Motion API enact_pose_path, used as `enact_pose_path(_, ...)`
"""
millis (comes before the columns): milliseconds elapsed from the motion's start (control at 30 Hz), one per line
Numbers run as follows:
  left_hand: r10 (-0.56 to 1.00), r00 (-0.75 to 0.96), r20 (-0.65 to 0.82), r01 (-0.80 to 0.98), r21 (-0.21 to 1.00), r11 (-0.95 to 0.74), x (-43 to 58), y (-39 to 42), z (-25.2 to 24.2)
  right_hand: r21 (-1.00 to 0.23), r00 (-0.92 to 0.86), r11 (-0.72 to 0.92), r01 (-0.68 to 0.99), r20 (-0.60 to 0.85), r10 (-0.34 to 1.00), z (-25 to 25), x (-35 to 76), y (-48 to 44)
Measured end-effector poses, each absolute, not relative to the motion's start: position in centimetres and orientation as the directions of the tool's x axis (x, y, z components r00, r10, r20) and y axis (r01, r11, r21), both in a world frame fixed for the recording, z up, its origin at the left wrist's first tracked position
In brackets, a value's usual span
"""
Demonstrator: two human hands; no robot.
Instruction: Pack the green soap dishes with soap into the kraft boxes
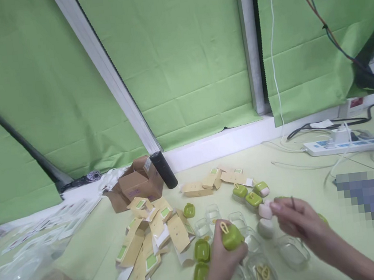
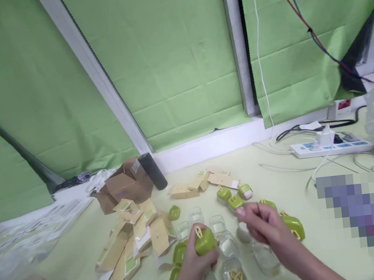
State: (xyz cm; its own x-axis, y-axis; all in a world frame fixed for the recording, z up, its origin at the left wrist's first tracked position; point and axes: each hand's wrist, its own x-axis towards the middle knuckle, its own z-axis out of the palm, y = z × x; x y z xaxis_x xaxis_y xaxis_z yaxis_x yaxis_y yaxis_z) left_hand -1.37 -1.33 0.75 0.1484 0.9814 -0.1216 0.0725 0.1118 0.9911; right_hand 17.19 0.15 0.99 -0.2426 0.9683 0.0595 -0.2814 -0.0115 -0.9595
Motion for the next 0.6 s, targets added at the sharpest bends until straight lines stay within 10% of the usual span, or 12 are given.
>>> enact_pose_path(167, 0.981, 0.108, -0.161, -0.209, 0.961, 0.181, -0.7, -0.8, 0.1, -0.985, -0.274, 0.068, 0.159, 0.022, 0.961, 0.6, 16.8, 0.9)
enact_pose_path(600, 0.991, -0.087, -0.097, -0.506, 0.862, 0.04, -1.5, 0.4, 1.2, -0.833, -0.19, 0.243, 0.498, 0.168, 0.967, 0.7, 13.9, 2.9)
